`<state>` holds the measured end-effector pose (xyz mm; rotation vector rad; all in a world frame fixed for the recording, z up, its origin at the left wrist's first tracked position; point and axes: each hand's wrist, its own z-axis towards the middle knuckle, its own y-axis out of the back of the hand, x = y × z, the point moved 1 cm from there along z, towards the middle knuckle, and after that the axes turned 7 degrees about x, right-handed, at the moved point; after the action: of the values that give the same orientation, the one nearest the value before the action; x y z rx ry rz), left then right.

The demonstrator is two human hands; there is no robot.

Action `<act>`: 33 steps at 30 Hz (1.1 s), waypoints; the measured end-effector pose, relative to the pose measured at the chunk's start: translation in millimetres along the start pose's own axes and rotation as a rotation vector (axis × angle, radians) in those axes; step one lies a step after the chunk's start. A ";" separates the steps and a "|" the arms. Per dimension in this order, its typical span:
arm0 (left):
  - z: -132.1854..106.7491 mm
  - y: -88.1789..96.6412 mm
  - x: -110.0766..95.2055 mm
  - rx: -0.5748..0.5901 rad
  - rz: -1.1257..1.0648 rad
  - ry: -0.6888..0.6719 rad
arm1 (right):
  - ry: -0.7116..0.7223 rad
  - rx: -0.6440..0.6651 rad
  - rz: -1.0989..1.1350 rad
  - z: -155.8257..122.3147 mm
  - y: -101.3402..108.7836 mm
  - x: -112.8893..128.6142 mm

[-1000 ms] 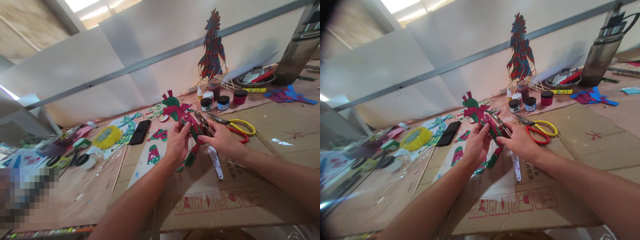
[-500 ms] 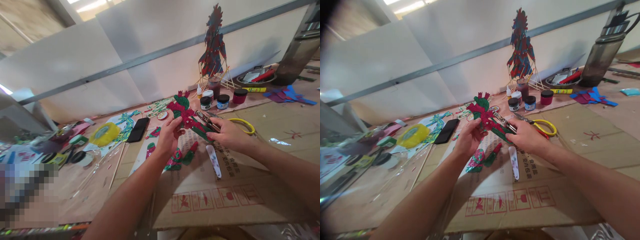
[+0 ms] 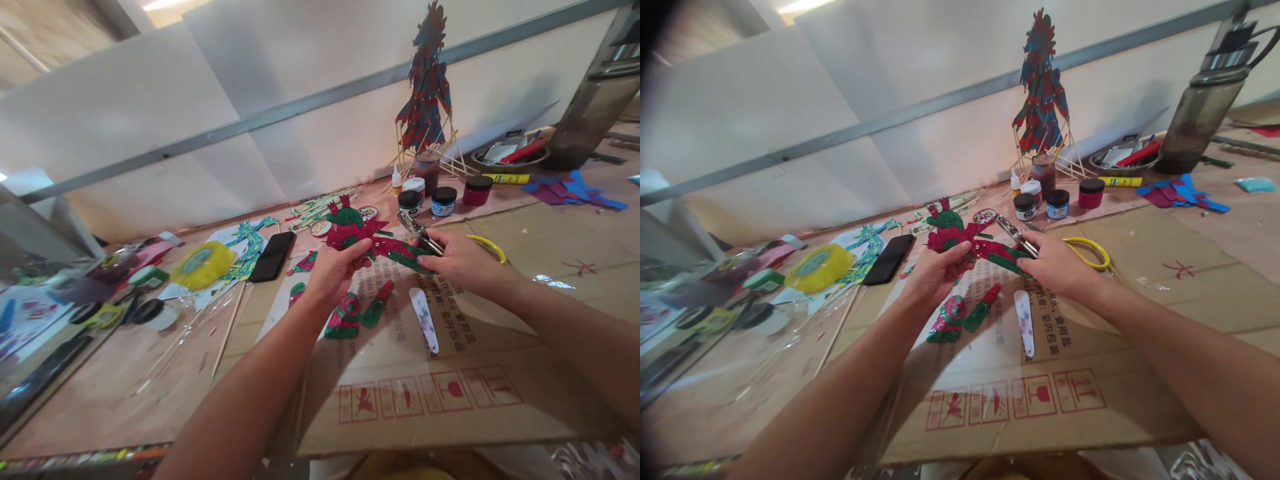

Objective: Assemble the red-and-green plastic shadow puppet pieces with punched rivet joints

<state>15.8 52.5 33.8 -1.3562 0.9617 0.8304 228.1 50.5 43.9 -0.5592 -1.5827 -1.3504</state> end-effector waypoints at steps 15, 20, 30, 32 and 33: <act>-1.3 -6.0 12.2 -0.137 -0.088 0.085 | 0.021 -0.160 -0.113 1.5 9.6 -1.1; 3.2 -4.8 6.3 -0.306 -0.196 -0.015 | 0.156 -0.384 -0.202 -12.2 10.5 11.2; -2.8 -20.4 -13.4 -0.412 -0.247 -0.193 | 0.004 0.194 0.150 -14.0 -29.6 17.2; -3.9 -28.3 -15.2 -0.415 -0.253 -0.204 | -0.062 0.232 0.250 -12.7 -33.8 18.2; -4.0 -32.0 -15.5 -0.418 -0.256 -0.201 | -0.082 0.234 0.297 -12.0 -34.9 18.7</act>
<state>38.5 47.4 61.0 -1.6730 0.4573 0.9812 195.5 25.1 41.9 -0.6805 -1.6231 -0.9175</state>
